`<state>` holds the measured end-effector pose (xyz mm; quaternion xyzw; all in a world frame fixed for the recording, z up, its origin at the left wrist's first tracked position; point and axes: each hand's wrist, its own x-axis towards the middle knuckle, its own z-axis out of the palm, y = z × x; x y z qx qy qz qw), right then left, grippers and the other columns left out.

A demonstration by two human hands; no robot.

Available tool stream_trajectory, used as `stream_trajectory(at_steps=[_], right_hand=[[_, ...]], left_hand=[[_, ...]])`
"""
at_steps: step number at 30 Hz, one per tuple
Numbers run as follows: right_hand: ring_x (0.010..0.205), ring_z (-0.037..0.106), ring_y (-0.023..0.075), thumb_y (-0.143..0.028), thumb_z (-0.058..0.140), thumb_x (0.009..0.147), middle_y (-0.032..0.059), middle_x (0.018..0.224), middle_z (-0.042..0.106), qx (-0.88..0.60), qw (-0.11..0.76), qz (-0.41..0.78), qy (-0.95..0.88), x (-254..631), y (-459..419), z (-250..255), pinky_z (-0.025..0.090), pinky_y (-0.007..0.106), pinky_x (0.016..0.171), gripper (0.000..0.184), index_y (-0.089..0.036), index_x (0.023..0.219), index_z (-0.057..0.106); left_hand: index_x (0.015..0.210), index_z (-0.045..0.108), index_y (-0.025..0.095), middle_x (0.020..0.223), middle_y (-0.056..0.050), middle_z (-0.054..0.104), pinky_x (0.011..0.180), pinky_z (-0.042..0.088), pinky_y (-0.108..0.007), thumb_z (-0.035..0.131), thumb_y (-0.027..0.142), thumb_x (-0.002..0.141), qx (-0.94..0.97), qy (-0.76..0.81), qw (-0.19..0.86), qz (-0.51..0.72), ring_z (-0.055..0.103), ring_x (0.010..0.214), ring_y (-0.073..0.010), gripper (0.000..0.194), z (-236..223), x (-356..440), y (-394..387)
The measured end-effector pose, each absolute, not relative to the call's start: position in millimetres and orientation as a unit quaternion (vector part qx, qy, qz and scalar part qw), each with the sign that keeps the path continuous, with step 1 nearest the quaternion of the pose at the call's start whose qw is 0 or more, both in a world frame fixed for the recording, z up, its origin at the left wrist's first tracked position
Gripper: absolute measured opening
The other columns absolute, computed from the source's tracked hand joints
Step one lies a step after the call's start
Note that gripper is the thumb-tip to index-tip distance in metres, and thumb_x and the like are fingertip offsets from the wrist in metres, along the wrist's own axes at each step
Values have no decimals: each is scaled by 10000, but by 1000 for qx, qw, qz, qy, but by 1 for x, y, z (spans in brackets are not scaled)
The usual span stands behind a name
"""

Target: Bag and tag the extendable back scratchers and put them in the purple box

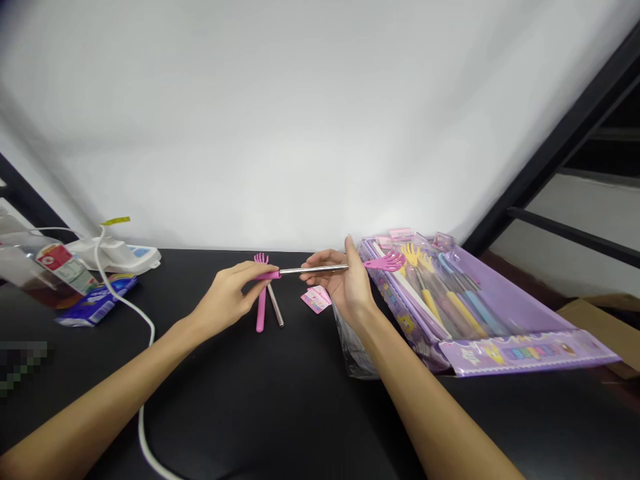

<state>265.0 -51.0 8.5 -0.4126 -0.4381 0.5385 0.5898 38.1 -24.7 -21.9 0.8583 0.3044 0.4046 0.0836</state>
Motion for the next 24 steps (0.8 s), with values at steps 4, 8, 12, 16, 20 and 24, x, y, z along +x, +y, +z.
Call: stream_trajectory(at_steps=[4, 8, 12, 16, 20, 24], right_hand=[[670, 668, 218, -803, 398, 840, 116, 771, 695, -428, 582, 528, -446, 264, -52, 10, 537, 337, 679, 690, -178, 701, 654], [623, 641, 199, -706, 500, 848, 91, 723, 669, -423, 572, 533, -457, 262, -52, 10, 514, 324, 645, 578, -178, 654, 632], [516, 574, 176, -596, 531, 853, 66, 660, 640, -408, 562, 534, -483, 262, -51, 6, 482, 334, 586, 477, -184, 625, 607], [473, 523, 165, -584, 476, 876, 48, 600, 618, -420, 537, 532, -502, 263, -50, 3, 440, 321, 540, 453, -198, 661, 581], [449, 497, 153, -524, 416, 915, 36, 559, 600, -403, 510, 567, -506, 258, -51, -2, 394, 289, 494, 432, -202, 660, 552], [437, 432, 128, -526, 390, 936, -2, 500, 486, -403, 462, 567, -551, 244, -57, -11, 305, 260, 442, 482, -215, 573, 454]], left_hand=[[1144, 683, 212, 1098, -41, 733, 944, 543, -342, 566, 193, 977, 850, 292, 79, 432, 680, 1002, -167, 204, -20, 42, -29], [1142, 680, 209, 1073, -48, 739, 916, 556, -334, 568, 200, 980, 853, 264, 59, 447, 685, 975, -165, 197, -21, 42, -28], [1130, 669, 188, 1023, -57, 740, 860, 558, -350, 542, 204, 993, 878, 234, -9, 417, 676, 889, -167, 187, -23, 41, -28], [1127, 665, 190, 991, -61, 732, 838, 566, -355, 517, 211, 1003, 878, 232, -26, 418, 664, 853, -168, 195, -23, 41, -30], [1133, 647, 179, 976, -60, 728, 822, 563, -351, 534, 200, 995, 873, 223, -29, 432, 640, 835, -170, 179, -22, 44, -36], [1091, 645, 159, 951, -76, 722, 760, 563, -334, 511, 182, 1000, 882, 217, -38, 417, 639, 828, -180, 164, -24, 51, -44]])
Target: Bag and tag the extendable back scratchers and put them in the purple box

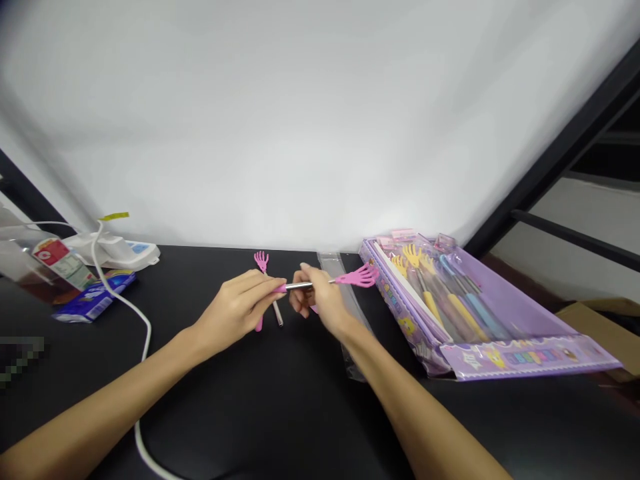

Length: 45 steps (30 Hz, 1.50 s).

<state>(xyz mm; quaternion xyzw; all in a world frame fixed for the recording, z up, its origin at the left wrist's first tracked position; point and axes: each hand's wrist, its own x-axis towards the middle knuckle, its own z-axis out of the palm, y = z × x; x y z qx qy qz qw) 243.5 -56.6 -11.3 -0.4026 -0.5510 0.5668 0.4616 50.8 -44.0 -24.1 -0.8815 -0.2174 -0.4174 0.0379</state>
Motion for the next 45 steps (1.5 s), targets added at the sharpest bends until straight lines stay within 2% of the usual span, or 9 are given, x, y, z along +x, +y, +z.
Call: stream_trajectory(at_steps=[4, 8, 11, 15, 19, 25, 31, 38, 45], right_hand=[[451, 304, 103, -565, 445, 930, -55, 504, 311, -442, 442, 519, -584, 234, -61, -13, 217, 255, 436, 495, -230, 577, 360], [423, 254, 88, -612, 524, 888, -65, 466, 310, -467, 463, 506, -559, 243, -56, -4, 179, 253, 430, 517, -223, 572, 398], [387, 218, 68, -594, 640, 808, -83, 439, 315, -463, 533, 516, -485, 258, -49, 3, 152, 245, 414, 469, -219, 599, 453], [390, 313, 62, -533, 743, 753, -57, 471, 450, -481, 587, 437, -483, 282, -43, 9, 215, 232, 401, 417, -199, 621, 531], [416, 429, 81, -582, 688, 819, -20, 507, 547, -514, 491, 329, -622, 295, -42, 7, 311, 231, 417, 443, -175, 671, 593], [417, 497, 98, -598, 618, 878, -19, 516, 572, -464, 471, 370, -653, 288, -42, -2, 402, 240, 441, 455, -181, 701, 578], [394, 513, 109, -574, 604, 899, -15, 490, 583, -436, 479, 416, -638, 281, -41, -10, 402, 241, 410, 427, -181, 735, 578], [368, 479, 98, -543, 563, 937, -27, 470, 573, -423, 460, 414, -662, 281, -44, -6, 358, 228, 384, 388, -180, 800, 589], [468, 558, 114, -517, 597, 929, -10, 557, 618, -399, 443, 397, -698, 290, -48, 7, 466, 249, 485, 357, -171, 856, 647]], left_hand=[[1056, 648, 163, 944, -82, 721, 755, 567, -334, 483, 194, 1011, -885, -219, 26, -411, 650, 829, -181, 174, -24, 57, -49], [1071, 651, 181, 938, -59, 730, 770, 568, -327, 508, 247, 1011, -867, -235, 16, -440, 663, 815, -169, 169, -17, 61, -51], [1082, 658, 189, 943, -37, 729, 734, 561, -285, 517, 278, 1011, -856, -267, 23, -442, 674, 783, -144, 181, -15, 57, -47], [1081, 665, 192, 942, -22, 718, 696, 541, -248, 553, 284, 995, -845, -308, 12, -437, 664, 763, -123, 169, -17, 44, -35], [1074, 673, 189, 951, -34, 723, 687, 545, -244, 562, 291, 988, -845, -319, 14, -428, 679, 810, -139, 173, -19, 36, -29], [1018, 672, 170, 904, -47, 734, 768, 566, -298, 544, 227, 992, -847, -284, 86, -441, 695, 801, -161, 142, -20, 38, -30], [1017, 660, 142, 878, -62, 728, 710, 567, -288, 564, 167, 968, -843, -262, 132, -450, 685, 751, -160, 110, -19, 36, -30], [981, 664, 150, 860, -51, 735, 677, 552, -267, 598, 180, 955, -846, -245, 75, -468, 676, 705, -142, 77, -19, 37, -29], [987, 714, 173, 873, -37, 759, 665, 545, -243, 635, 273, 944, -852, -278, -40, -442, 695, 701, -138, 135, -11, 39, -32]])
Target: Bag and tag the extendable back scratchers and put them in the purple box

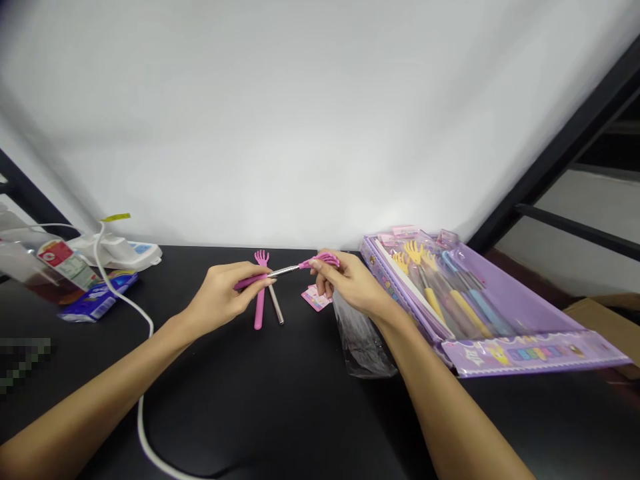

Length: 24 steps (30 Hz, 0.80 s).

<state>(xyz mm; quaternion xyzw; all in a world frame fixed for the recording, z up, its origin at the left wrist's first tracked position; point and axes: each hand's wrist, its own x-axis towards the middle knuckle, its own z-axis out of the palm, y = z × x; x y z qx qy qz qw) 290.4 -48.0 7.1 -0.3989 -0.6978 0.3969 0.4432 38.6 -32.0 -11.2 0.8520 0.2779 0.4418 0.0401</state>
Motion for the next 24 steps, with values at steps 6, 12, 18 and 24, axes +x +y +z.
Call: stream_trajectory(at_steps=[6, 12, 18, 24], right_hand=[[463, 550, 98, -503, 687, 869, 12, 569, 635, -424, 516, 338, -663, 302, -46, 18, 448, 235, 480, 373, -154, 736, 689], [499, 592, 105, -457, 842, 714, 11, 598, 653, -407, 684, 382, -469, 309, -41, 21, 480, 216, 474, 346, -158, 687, 671], [479, 547, 80, -353, 893, 658, -27, 545, 595, -393, 762, 406, -316, 317, -37, 21, 449, 177, 421, 339, -161, 637, 614], [502, 542, 79, -362, 913, 624, -40, 551, 579, -352, 764, 431, -325, 306, -42, 27, 434, 173, 419, 353, -168, 658, 621]], left_hand=[[1144, 719, 193, 1054, -43, 770, 834, 569, -282, 642, 304, 937, 857, 302, 125, 398, 730, 901, -177, 247, -5, 39, -31], [1091, 748, 186, 892, -17, 775, 749, 590, -263, 734, 198, 839, 827, 319, 229, 402, 715, 769, -154, 253, -12, 39, -28], [1040, 768, 169, 889, -39, 783, 793, 609, -284, 784, 266, 807, 775, 294, 285, 482, 729, 782, -163, 253, -11, 50, -39], [968, 779, 172, 846, -34, 776, 752, 615, -284, 824, 290, 767, 753, 300, 283, 513, 720, 743, -162, 238, -12, 57, -45]])
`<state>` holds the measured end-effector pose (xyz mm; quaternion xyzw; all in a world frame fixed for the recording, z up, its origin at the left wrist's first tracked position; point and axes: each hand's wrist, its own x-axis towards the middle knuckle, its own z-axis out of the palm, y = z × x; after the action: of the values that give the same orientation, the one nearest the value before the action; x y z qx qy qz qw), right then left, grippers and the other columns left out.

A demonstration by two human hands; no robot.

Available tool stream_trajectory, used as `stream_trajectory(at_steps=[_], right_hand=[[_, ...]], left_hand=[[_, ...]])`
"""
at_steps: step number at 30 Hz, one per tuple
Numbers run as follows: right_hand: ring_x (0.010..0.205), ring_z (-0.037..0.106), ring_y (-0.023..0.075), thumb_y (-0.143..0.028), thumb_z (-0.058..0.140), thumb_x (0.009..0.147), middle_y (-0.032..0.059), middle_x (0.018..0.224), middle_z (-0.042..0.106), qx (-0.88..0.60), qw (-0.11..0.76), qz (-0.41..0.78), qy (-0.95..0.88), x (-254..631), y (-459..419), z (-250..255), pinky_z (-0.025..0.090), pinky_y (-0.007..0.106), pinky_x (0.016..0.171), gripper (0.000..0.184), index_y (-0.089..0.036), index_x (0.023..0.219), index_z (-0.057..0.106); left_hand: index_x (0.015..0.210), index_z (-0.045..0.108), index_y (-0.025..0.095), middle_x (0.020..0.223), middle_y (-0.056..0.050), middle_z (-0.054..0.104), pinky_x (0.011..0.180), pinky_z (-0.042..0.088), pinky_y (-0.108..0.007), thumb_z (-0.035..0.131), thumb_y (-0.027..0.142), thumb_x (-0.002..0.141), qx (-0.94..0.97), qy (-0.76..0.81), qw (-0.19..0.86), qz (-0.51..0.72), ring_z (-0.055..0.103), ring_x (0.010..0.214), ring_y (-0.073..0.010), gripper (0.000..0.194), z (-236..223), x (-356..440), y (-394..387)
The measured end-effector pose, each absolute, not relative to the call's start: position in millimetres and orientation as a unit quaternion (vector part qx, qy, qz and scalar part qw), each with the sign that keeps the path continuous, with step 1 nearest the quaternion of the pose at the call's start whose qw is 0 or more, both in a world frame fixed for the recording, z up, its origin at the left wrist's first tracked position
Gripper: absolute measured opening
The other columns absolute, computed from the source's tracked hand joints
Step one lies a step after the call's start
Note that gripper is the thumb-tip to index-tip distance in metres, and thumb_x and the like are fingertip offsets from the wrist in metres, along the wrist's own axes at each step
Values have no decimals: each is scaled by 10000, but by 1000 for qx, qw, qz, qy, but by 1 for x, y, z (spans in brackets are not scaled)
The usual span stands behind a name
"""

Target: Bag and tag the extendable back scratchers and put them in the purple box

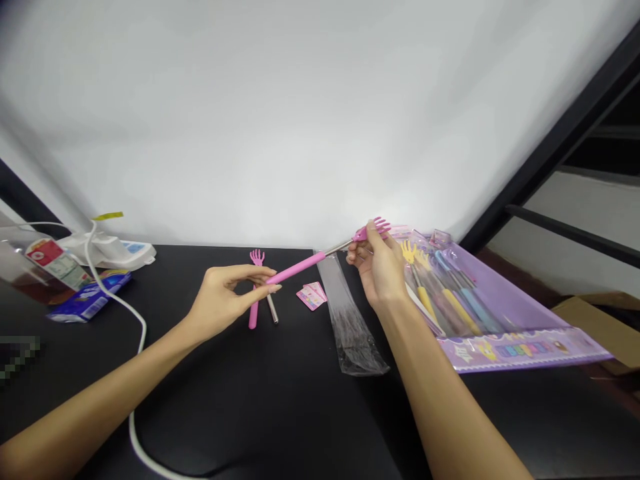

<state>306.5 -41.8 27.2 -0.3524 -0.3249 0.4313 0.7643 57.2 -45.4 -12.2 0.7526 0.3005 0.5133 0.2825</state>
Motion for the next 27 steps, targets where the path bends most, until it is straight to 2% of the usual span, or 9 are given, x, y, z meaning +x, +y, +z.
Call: stream_trajectory(at_steps=[4, 11, 18, 23, 27], right_hand=[[458, 477, 56, -385, 911, 629, -63, 507, 511, -330, 723, 480, -371, 299, -47, 28, 411, 171, 419, 331, -160, 700, 679], [511, 560, 85, -377, 818, 767, -7, 630, 630, -320, 611, 534, -489, 282, -53, 13, 463, 207, 475, 221, -182, 734, 720], [394, 511, 89, -442, 764, 807, -12, 542, 617, -333, 554, 554, -524, 272, -58, 14, 385, 222, 397, 275, -178, 752, 710], [391, 500, 76, -340, 778, 803, -21, 549, 637, -314, 555, 566, -522, 272, -59, 13, 366, 216, 415, 176, -188, 753, 707], [399, 475, 72, -329, 782, 794, -34, 518, 596, -304, 554, 575, -519, 275, -60, 14, 363, 226, 440, 172, -183, 732, 714]], left_hand=[[959, 771, 186, 871, -30, 763, 752, 592, -290, 791, 249, 803, 754, 291, 242, 536, 691, 745, -151, 170, -11, 58, -46], [980, 760, 176, 827, -33, 714, 714, 542, -277, 741, 216, 854, 786, 271, 114, 544, 651, 735, -142, 134, -1, 57, -54], [973, 731, 176, 823, -37, 699, 670, 545, -275, 693, 192, 893, 811, 226, -3, 540, 639, 712, -134, 90, 2, 53, -55], [956, 735, 174, 828, -31, 703, 674, 549, -253, 721, 160, 866, 797, 215, 7, 564, 644, 724, -124, 92, 7, 54, -58], [963, 745, 185, 895, -37, 749, 779, 565, -288, 734, 220, 865, 791, 217, 83, 567, 684, 799, -151, 105, 15, 58, -66]])
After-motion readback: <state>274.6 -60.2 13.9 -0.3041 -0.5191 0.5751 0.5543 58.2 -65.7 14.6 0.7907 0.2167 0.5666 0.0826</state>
